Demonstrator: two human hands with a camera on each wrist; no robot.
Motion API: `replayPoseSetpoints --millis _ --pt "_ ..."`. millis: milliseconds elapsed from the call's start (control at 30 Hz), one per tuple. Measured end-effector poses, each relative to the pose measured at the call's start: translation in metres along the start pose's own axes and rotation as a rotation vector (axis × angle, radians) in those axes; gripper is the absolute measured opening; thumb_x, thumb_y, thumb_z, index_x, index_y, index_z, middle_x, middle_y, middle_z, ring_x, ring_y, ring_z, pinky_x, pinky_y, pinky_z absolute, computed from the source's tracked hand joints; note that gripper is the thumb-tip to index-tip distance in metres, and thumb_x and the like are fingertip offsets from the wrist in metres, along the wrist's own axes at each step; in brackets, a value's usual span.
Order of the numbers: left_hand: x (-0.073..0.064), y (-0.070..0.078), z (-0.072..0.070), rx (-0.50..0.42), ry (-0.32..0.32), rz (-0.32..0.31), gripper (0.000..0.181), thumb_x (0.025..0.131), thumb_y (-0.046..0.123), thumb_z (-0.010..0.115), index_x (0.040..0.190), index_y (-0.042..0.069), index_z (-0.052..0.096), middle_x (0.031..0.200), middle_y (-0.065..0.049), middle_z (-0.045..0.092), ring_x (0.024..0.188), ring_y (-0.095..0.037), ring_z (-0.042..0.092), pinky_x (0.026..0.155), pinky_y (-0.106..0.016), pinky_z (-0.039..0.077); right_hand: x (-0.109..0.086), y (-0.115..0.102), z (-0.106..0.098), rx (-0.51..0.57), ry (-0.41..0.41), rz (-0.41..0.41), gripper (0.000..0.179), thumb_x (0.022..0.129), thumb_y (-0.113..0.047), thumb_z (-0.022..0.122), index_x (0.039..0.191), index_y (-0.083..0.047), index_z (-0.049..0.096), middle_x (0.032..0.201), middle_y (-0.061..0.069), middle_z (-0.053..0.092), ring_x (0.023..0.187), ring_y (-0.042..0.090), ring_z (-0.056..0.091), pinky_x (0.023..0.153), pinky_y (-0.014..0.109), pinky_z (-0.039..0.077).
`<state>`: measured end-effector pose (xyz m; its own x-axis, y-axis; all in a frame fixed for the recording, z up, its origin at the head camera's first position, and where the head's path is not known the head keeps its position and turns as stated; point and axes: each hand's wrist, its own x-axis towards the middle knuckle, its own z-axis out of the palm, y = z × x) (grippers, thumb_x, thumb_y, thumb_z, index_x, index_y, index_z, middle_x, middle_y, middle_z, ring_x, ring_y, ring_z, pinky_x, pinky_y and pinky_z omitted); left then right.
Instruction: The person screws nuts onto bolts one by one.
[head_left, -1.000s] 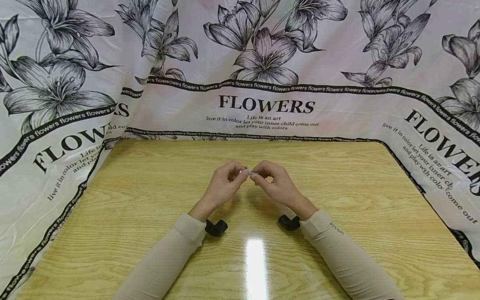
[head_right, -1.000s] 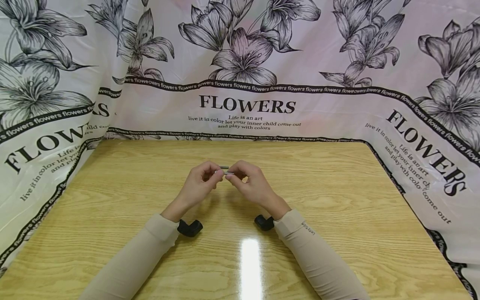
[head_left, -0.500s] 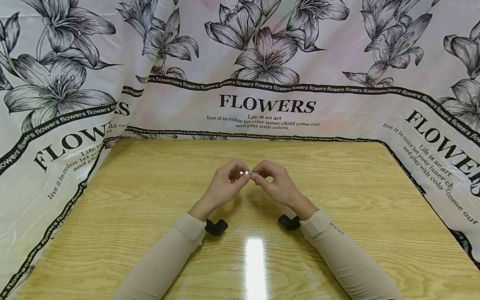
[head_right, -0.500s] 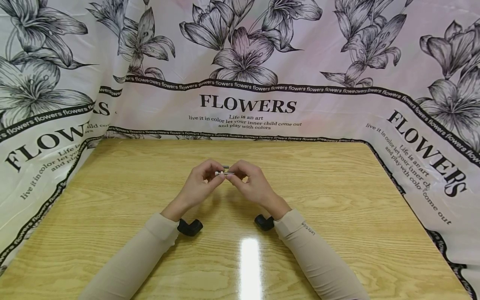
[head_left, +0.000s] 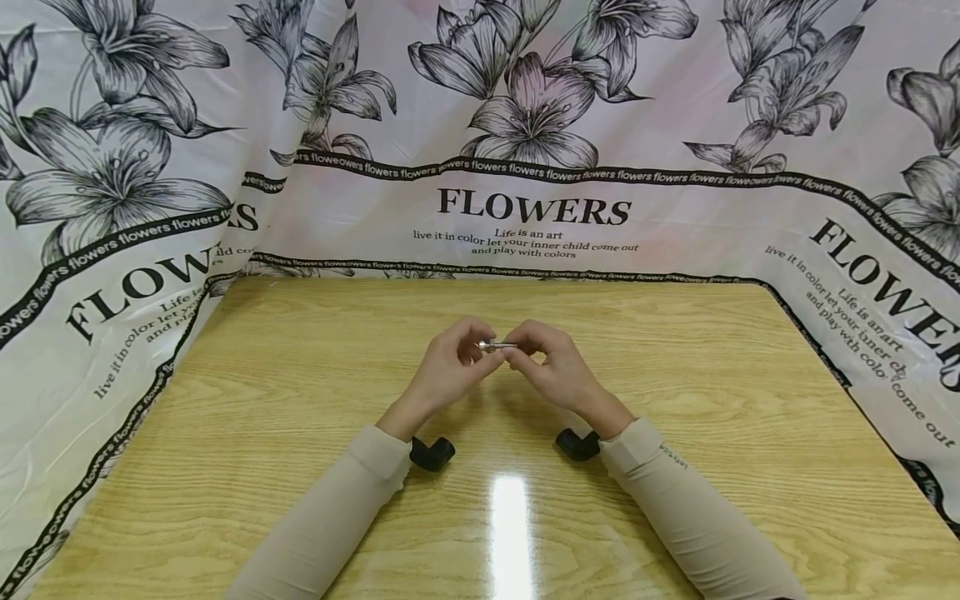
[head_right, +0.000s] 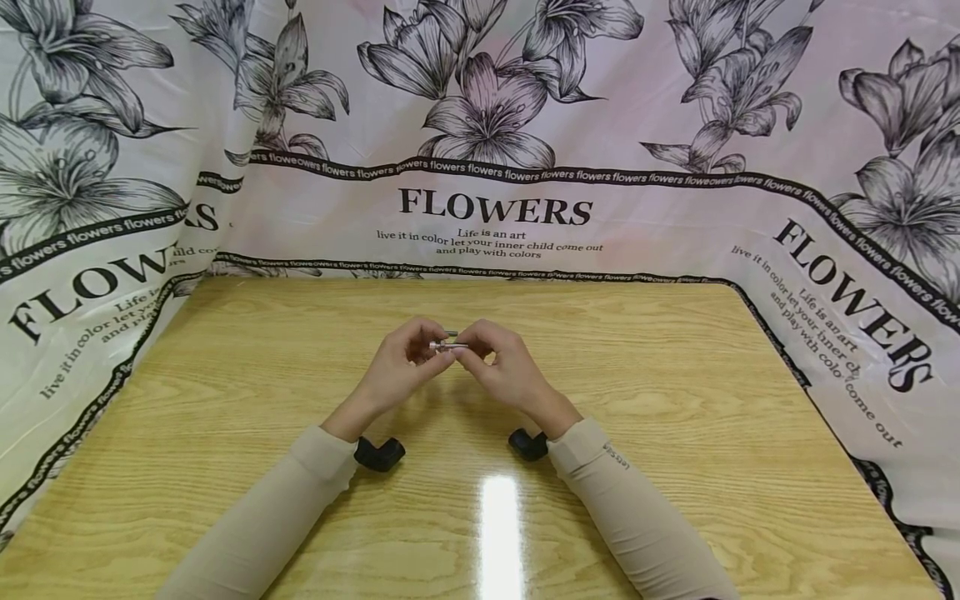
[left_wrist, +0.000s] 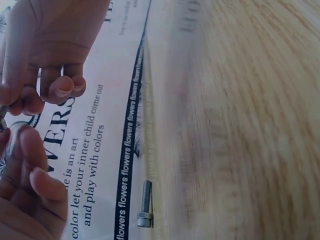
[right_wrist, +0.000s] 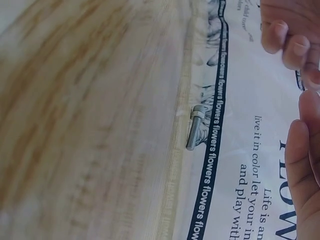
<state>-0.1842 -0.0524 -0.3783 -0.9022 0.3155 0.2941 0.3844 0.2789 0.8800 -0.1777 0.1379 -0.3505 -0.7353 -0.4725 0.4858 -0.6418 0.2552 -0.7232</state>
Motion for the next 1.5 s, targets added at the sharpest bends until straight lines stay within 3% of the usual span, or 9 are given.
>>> replayPoseSetpoints --millis 200,333,467,667,800,1000,1167,1367,1500 --pt "0.0001 0.001 0.0002 -0.006 0.009 0.108 0.012 0.093 0.012 0.064 0.104 0.011 0.06 0.092 -0.003 0.062 0.071 -0.02 0.051 0.061 -0.032 0.04 0.0006 -0.0014 -0.0002 0.01 0.007 0.009 0.004 0.091 0.003 0.061 0.094 0.002 0.064 0.085 0.011 0.064 0.071 0.026 0.06 0.063 0.04 0.049" --pt "-0.0009 0.0011 0.0 0.007 0.009 0.063 0.008 0.096 0.02 0.06 0.1 0.014 0.063 0.098 0.0 0.062 0.072 -0.018 0.054 0.064 -0.032 0.045 0.0008 -0.0019 -0.0004 0.011 0.007 0.009 0.005 0.091 0.004 0.06 0.093 0.002 0.064 0.084 0.012 0.063 0.07 0.026 0.06 0.063 0.04 0.049" --pt "-0.0009 -0.0001 0.0 0.009 -0.001 0.013 0.02 0.098 0.031 0.055 0.095 0.013 0.065 0.108 -0.002 0.063 0.082 -0.022 0.061 0.075 -0.035 0.05 0.001 -0.0021 0.0002 0.005 0.01 0.006 0.004 0.091 0.004 0.061 0.093 0.002 0.064 0.082 0.011 0.062 0.07 0.025 0.059 0.063 0.04 0.049" --pt "-0.0009 -0.0021 -0.0003 -0.009 0.01 0.0 0.023 0.098 0.034 0.054 0.1 0.013 0.064 0.099 -0.006 0.063 0.08 -0.024 0.06 0.075 -0.036 0.05 0.0007 -0.0003 0.0009 -0.005 0.009 0.003 0.004 0.091 0.004 0.06 0.093 0.002 0.064 0.082 0.011 0.062 0.07 0.025 0.059 0.063 0.037 0.048" --pt "-0.0009 -0.0019 -0.0004 -0.011 0.041 0.065 0.016 0.094 0.019 0.062 0.108 0.011 0.06 0.1 -0.004 0.062 0.077 -0.016 0.057 0.066 -0.032 0.046 0.0005 0.0001 0.0007 0.005 0.009 0.0 0.005 0.091 0.004 0.06 0.093 0.001 0.064 0.084 0.011 0.063 0.07 0.025 0.059 0.062 0.039 0.048" --pt "-0.0003 -0.0008 -0.0005 -0.006 0.052 0.188 0.015 0.088 0.0 0.062 0.102 0.006 0.059 0.102 -0.004 0.059 0.076 -0.017 0.056 0.063 -0.03 0.045 0.0007 -0.0004 0.0001 0.024 0.003 0.005 0.004 0.091 0.004 0.06 0.092 0.002 0.064 0.086 0.012 0.064 0.07 0.03 0.061 0.062 0.039 0.048" --pt "-0.0003 -0.0005 -0.0011 0.0 0.043 0.131 0.006 0.095 0.01 0.058 0.099 0.007 0.061 0.107 -0.004 0.06 0.081 -0.017 0.056 0.07 -0.032 0.048 0.0006 -0.0011 -0.0001 0.02 0.003 0.012 0.004 0.091 0.004 0.06 0.093 0.003 0.064 0.086 0.013 0.063 0.07 0.031 0.061 0.061 0.036 0.048" --pt "0.0005 -0.0015 -0.001 0.007 0.022 0.039 0.024 0.101 0.024 0.051 0.098 0.003 0.064 0.093 -0.008 0.061 0.074 -0.018 0.055 0.068 -0.033 0.048 0.0 -0.0019 0.0005 0.011 0.002 0.015 0.005 0.091 0.005 0.06 0.093 0.003 0.063 0.085 0.013 0.063 0.069 0.032 0.06 0.061 0.031 0.047" --pt "0.0006 -0.001 -0.0004 0.011 0.022 0.017 0.023 0.1 0.023 0.052 0.104 0.003 0.063 0.093 -0.009 0.06 0.076 -0.02 0.055 0.069 -0.034 0.048 0.0 -0.0017 0.0008 0.006 0.004 0.012 0.004 0.091 0.005 0.06 0.093 0.003 0.063 0.084 0.015 0.063 0.069 0.031 0.059 0.061 0.033 0.047"
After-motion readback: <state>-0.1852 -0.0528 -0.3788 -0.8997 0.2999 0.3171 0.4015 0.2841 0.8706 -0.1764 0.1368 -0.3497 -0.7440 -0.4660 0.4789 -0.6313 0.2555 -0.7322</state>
